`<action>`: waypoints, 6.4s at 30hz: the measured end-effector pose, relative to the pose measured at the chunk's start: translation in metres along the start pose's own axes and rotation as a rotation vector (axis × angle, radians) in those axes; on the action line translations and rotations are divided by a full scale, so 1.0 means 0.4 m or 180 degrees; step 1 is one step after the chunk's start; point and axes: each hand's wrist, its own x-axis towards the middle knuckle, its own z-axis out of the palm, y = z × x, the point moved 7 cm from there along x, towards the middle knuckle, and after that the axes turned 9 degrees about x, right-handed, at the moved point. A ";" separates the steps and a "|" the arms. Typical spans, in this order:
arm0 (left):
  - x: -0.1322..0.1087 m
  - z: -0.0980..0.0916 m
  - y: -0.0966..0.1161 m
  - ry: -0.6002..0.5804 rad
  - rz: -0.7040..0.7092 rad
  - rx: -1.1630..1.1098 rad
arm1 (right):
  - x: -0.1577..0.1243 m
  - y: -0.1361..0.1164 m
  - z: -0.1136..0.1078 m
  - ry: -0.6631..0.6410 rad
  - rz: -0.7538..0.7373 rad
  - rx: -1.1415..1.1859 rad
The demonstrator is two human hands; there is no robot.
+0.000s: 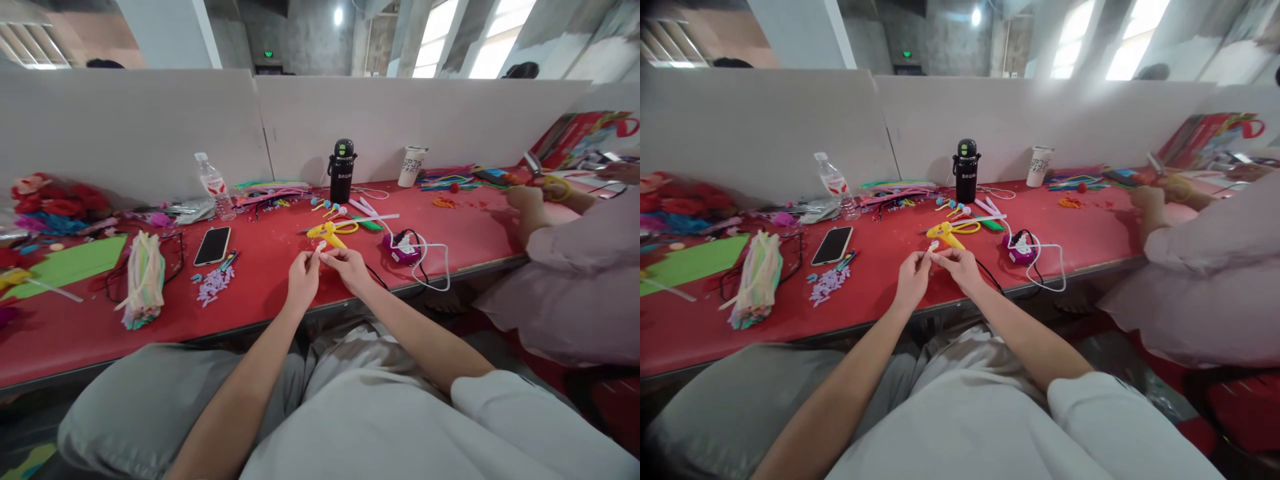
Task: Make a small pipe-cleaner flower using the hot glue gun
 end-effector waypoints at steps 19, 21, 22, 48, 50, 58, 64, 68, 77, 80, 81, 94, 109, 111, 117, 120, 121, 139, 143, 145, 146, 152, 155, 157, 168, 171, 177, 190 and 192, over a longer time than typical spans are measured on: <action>0.011 0.001 -0.041 -0.0164 -0.0026 -0.0244 | -0.013 -0.023 0.044 -0.0666 -0.0107 -0.0505; 0.011 -0.003 -0.042 -0.0165 -0.0060 -0.0373 | -0.011 -0.023 0.034 -0.0504 -0.0124 -0.0457; 0.012 -0.005 -0.042 -0.0171 -0.0073 -0.0425 | -0.010 -0.022 0.029 -0.0434 -0.0134 -0.0426; 0.007 -0.032 -0.038 -0.0238 0.0098 0.0045 | -0.007 -0.027 0.009 -0.0088 -0.0257 -0.0400; 0.007 -0.031 -0.036 -0.0247 0.0087 0.0048 | -0.006 -0.027 0.009 -0.0087 -0.0263 -0.0461; 0.003 -0.031 -0.026 -0.0255 0.0107 0.0106 | -0.006 -0.031 0.001 -0.0031 -0.0356 -0.0698; 0.001 -0.031 -0.024 -0.0269 0.0118 0.0132 | -0.007 -0.037 -0.004 0.0051 -0.0405 -0.0851; 0.001 -0.029 -0.027 -0.0261 0.0155 0.0181 | -0.006 -0.035 -0.005 0.0031 -0.0439 -0.0787; 0.001 -0.027 -0.032 -0.0272 0.0170 0.0197 | -0.006 -0.037 -0.003 0.0116 -0.0390 -0.0765; 0.002 -0.027 -0.032 -0.0282 0.0163 0.0163 | -0.007 -0.038 -0.003 0.0140 -0.0382 -0.0791; 0.002 -0.027 -0.031 -0.0290 0.0164 0.0161 | -0.007 -0.038 -0.002 0.0138 -0.0388 -0.0777; -0.001 -0.029 -0.027 -0.0299 0.0115 0.0192 | -0.007 -0.032 -0.014 0.0347 -0.0323 -0.0552; 0.010 -0.024 -0.059 -0.0358 -0.0257 -0.0410 | -0.012 -0.050 -0.003 -0.0026 -0.0679 -0.0496; 0.010 -0.018 -0.060 -0.0467 -0.0296 -0.0589 | -0.011 -0.048 0.007 -0.0192 -0.0596 -0.0445; 0.007 -0.007 -0.061 -0.0677 -0.0444 -0.0747 | -0.009 -0.038 0.019 -0.0395 -0.0443 -0.0440; 0.006 -0.005 -0.062 -0.0689 -0.0419 -0.0723 | -0.009 -0.035 0.020 -0.0385 -0.0405 -0.0425; 0.006 -0.005 -0.062 -0.0690 -0.0402 -0.0721 | -0.009 -0.035 0.021 -0.0388 -0.0396 -0.0394; 0.008 -0.029 -0.029 -0.0359 0.0232 0.0123 | -0.005 -0.016 -0.032 0.0490 -0.0276 0.0170; 0.009 -0.032 -0.034 -0.0283 0.0189 0.0071 | -0.009 -0.019 -0.033 0.0527 -0.0274 0.0003; 0.008 -0.034 -0.035 -0.0259 0.0177 0.0077 | -0.012 -0.024 -0.027 0.0471 -0.0286 -0.0082; 0.008 -0.034 -0.036 -0.0252 0.0173 0.0075 | -0.013 -0.026 -0.024 0.0442 -0.0287 -0.0109; 0.007 -0.032 -0.042 -0.0201 0.0181 0.0072 | -0.016 -0.031 -0.015 0.0348 -0.0306 -0.0315; 0.005 -0.031 -0.040 -0.0175 0.0251 0.0165 | -0.016 -0.031 -0.014 0.0351 -0.0320 -0.0342; 0.003 -0.032 -0.035 -0.0156 0.0330 0.0254 | -0.017 -0.032 -0.014 0.0351 -0.0332 -0.0337; -0.004 -0.033 -0.019 -0.0161 0.0397 0.0309 | -0.017 -0.033 -0.016 0.0362 -0.0335 -0.0381; -0.004 -0.033 -0.016 -0.0150 0.0405 0.0319 | -0.016 -0.033 -0.015 0.0325 -0.0345 -0.0404; -0.005 -0.033 -0.013 -0.0230 0.0160 0.0288 | -0.018 -0.024 -0.036 0.0579 -0.0293 -0.0236; -0.006 -0.030 -0.027 -0.0252 0.0054 0.0135 | -0.045 -0.087 -0.003 0.0201 -0.0910 -0.1361; -0.006 -0.030 -0.026 -0.0268 0.0046 0.0109 | -0.044 -0.097 0.005 0.0009 -0.1079 -0.1684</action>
